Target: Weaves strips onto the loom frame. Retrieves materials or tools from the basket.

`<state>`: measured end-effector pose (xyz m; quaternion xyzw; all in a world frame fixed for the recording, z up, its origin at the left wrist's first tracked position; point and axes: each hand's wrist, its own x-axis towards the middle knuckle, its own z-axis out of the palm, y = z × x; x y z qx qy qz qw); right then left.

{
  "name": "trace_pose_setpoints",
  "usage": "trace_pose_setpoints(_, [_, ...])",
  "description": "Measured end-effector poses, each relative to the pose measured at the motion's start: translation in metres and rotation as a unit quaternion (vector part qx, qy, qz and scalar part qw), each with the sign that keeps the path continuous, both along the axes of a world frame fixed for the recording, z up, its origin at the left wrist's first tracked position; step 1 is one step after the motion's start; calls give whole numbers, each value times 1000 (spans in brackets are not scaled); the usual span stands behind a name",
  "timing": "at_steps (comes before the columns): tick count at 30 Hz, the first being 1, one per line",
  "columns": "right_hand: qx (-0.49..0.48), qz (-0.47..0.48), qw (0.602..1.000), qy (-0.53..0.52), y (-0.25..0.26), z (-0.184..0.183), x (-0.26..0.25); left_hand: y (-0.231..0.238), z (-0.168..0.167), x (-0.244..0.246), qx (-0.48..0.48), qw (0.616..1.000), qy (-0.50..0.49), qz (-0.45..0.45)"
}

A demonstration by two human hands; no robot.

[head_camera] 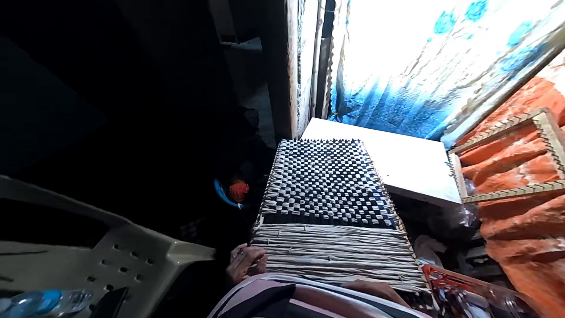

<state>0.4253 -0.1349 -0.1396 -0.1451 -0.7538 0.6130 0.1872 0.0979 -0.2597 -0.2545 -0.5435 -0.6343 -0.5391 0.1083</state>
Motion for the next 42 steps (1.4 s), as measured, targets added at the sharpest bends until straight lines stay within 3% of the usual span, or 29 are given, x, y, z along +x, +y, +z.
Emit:
trace_pose_setpoints(2, [-123, -79, 982, -124, -10, 57, -12, -1, 5, 1, -20, 999, -34, -28])
trace_pose_setpoints(3, [-121, -62, 987, -84, -6, 52, -6, -2, 7, 2, -27, 997, -48, -44])
trace_pose_setpoints(5, [24, 14, 997, 74, 13, -13, 16, -4, 9, 2, -38, 995, -61, -73])
trace_pose_setpoints(6, [94, 0, 991, 93, 20, -30, 21, -5, 10, 1, -45, 993, -65, -86])
trace_pose_setpoints(9, [289, -136, 948, 1, 42, -33, 29, -7, 14, -3, -64, 986, -90, -127])
trace_pose_setpoints(12, [338, -224, 910, -79, 75, -18, 37, -6, 33, -19, -105, 966, -174, -161])
trace_pose_setpoints(14, [379, -257, 881, -117, 90, -13, 31, -4, 48, -36, -114, 965, -212, -103])
trace_pose_setpoints(17, [415, -251, 864, -131, 93, -18, 10, 9, 50, -62, -169, 970, -176, -17])
trace_pose_setpoints(21, [425, -166, 874, -169, 84, -40, -13, 21, 37, -83, -308, 936, -152, -75])
trace_pose_setpoints(30, [391, -143, 898, -142, 93, -68, -11, 36, 45, -88, -373, 902, -162, -147])
trace_pose_setpoints(37, [344, -161, 917, -123, 91, -77, -11, 61, 72, -72, -413, 902, -73, -105])
trace_pose_setpoints(42, [329, -171, 922, -111, 90, -80, -9, 74, 62, -91, -430, 889, -154, -22])
